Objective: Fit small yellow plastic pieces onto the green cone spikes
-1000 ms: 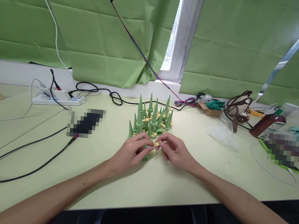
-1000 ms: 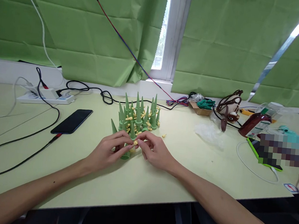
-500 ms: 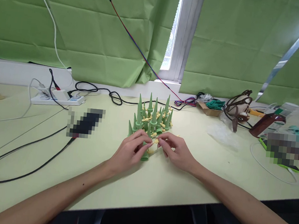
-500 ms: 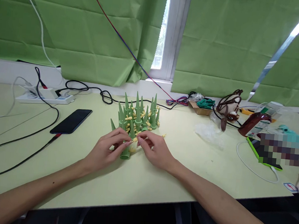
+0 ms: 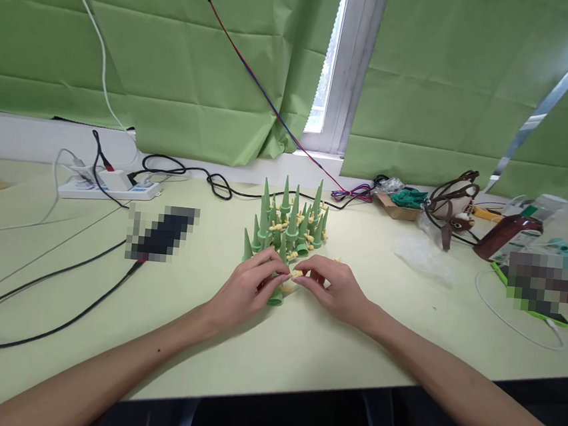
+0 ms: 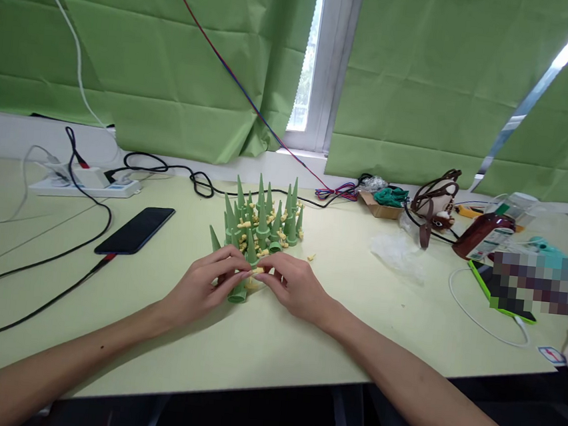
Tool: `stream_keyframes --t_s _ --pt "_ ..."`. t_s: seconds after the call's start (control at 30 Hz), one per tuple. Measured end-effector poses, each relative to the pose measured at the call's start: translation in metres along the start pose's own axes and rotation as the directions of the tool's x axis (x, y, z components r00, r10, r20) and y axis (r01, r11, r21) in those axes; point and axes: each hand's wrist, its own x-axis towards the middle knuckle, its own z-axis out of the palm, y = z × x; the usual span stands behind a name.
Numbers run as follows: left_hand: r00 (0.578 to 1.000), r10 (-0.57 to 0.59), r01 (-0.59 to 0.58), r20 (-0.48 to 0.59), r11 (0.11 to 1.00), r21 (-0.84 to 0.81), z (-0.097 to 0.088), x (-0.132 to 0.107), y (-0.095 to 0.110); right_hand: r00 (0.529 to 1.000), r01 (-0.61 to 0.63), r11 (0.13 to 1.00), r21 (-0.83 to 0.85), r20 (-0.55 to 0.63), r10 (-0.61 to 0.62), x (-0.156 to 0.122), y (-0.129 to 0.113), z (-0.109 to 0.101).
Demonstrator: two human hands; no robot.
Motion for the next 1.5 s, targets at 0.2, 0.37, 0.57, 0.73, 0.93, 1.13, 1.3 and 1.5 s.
stream_keyframes --t_s 0.2,0.37,0.57,0.73,0.93,1.13,1.3,1.5 --pt "1.000 0.013 -0.013 -0.006 1.000 0.004 0.0003 0.0005 0.0000 1.000 0.004 1.000 -0.018 0.015 -0.004 -0.0001 0.0034 -0.0003" --pt "1.000 0.003 -0.003 -0.004 1.000 0.015 0.0000 0.0009 0.0003 0.999 -0.023 1.000 -0.006 0.026 0.023 0.0010 0.0006 -0.0021" --pt "0.998 -0.057 0.057 0.001 0.998 0.021 0.0007 -0.0002 -0.0018 0.999 -0.044 0.999 -0.015 0.028 0.044 0.0015 -0.0008 -0.0033" --pt "0.985 -0.174 0.173 -0.002 0.977 0.121 -0.0002 0.0007 -0.0033 0.995 -0.098 0.995 -0.019 -0.016 0.098 0.0023 0.0002 -0.0025" --pt "0.925 -0.368 0.341 0.094 0.914 0.222 -0.0004 0.0020 -0.0008 0.989 -0.150 0.989 0.010 -0.005 0.150 0.0022 0.0007 0.0001" --pt "0.892 -0.429 0.396 0.139 0.893 0.216 0.0002 0.0006 0.0001 0.985 -0.171 0.985 0.010 0.012 0.171 0.0024 -0.0020 -0.0007" --pt "0.877 -0.444 0.400 0.184 0.887 0.232 0.0005 0.0013 0.0015 0.984 -0.179 0.984 0.014 0.017 0.179 0.0030 -0.0037 -0.0009" --pt "0.843 -0.488 0.428 0.226 0.863 0.267 -0.0018 0.0045 0.0066 0.987 -0.161 0.986 0.030 0.009 0.161 0.0029 -0.0027 -0.0003"
